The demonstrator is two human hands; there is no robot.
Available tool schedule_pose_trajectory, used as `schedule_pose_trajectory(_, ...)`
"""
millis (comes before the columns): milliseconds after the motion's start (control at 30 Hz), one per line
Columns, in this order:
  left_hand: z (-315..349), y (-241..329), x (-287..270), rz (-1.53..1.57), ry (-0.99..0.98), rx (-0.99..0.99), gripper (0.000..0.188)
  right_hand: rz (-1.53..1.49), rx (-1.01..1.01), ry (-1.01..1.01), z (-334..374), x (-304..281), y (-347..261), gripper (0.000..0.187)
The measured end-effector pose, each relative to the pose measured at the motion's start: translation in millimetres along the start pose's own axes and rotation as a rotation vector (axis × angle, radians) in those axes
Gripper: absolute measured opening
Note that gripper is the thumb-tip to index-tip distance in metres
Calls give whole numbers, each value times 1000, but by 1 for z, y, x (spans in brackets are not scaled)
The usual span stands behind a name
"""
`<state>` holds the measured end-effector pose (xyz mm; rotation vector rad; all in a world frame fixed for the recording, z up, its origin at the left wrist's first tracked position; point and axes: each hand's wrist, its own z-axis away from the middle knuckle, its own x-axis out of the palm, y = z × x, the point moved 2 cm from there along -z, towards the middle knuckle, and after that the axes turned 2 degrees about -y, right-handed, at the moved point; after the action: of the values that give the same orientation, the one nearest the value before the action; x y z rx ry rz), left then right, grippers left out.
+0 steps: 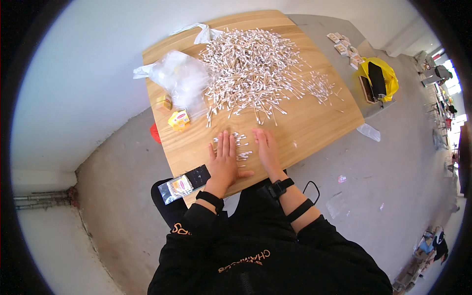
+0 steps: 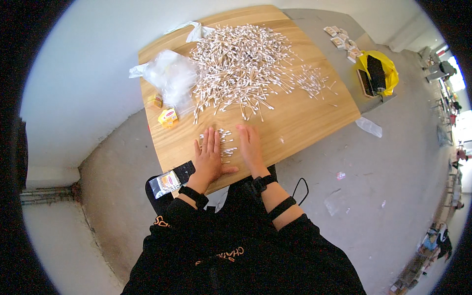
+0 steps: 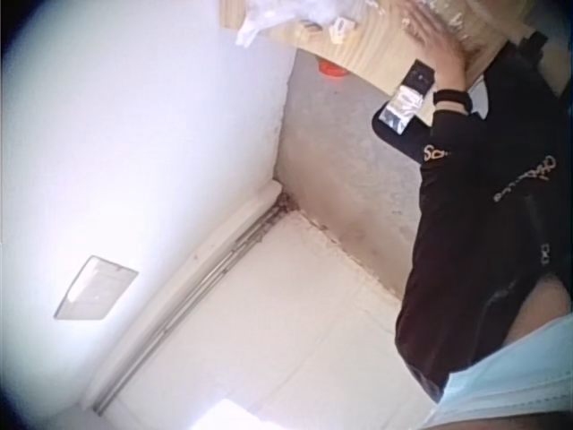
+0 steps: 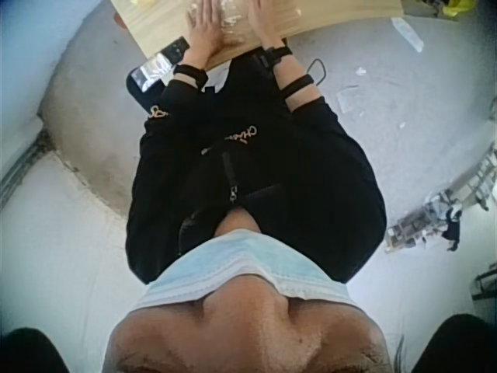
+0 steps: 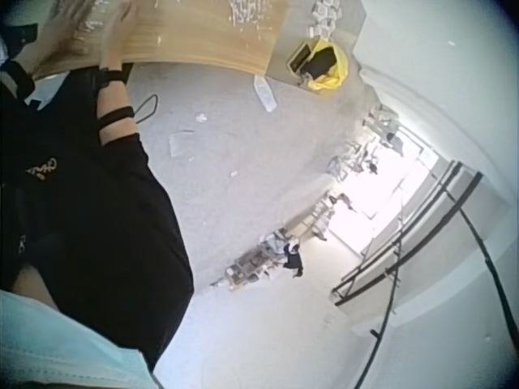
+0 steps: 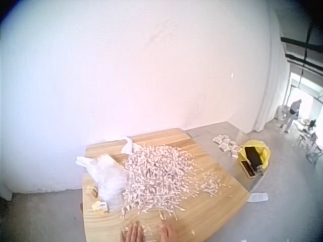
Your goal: The person aligns cotton swabs by hand and slides them into small plastic bags on a table.
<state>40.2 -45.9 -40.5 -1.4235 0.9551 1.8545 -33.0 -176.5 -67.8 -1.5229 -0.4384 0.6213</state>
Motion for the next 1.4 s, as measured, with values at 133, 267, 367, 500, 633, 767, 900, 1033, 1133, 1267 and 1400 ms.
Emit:
schedule_pose_trajectory(133, 8, -4, -12, 55, -27, -26, 138, -173, -22, 61, 6, 3, 4, 35)
schedule_pose_trajectory(267, 31, -19, -14, 145, 115, -141, 139, -241, -69, 78, 10, -2, 2, 38)
schedule_pose_trajectory(367, 35, -25, -9, 242, 141, -154, 138, 71, -120, 24, 18, 6, -10, 40)
schedule_pose_trajectory(500, 25, -11, 4, 186, 165, -91, 136, 136, -214, -44, 22, 41, -17, 43)
schedule_pose_trajectory(633, 27, -5, 3, 233, 164, -77, 132, -6, -176, -113, 15, 50, -19, 43)
schedule_pose_trajectory(767, 36, -6, -15, 149, 108, -123, 127, -112, -164, 4, 3, 25, 5, 48)
schedule_pose_trajectory(900, 39, -17, -4, 156, 176, -79, 113, -239, -100, -5, -4, 13, 17, 52)
schedule_pose_trajectory(1033, 24, -20, 11, 159, 356, -84, 95, -190, -106, 12, -2, 17, 12, 49)
schedule_pose_trajectory(1133, 17, -16, 12, 184, 388, -136, 95, -151, -115, 43, -2, 18, 7, 44)
schedule_pose_trajectory(1267, 11, -13, 9, 241, 399, -213, 100, -140, -147, 4, -14, 25, -3, 44)
schedule_pose_trajectory(1400, 4, -14, 11, 219, 402, -185, 104, 46, -193, -63, -35, 40, -16, 44)
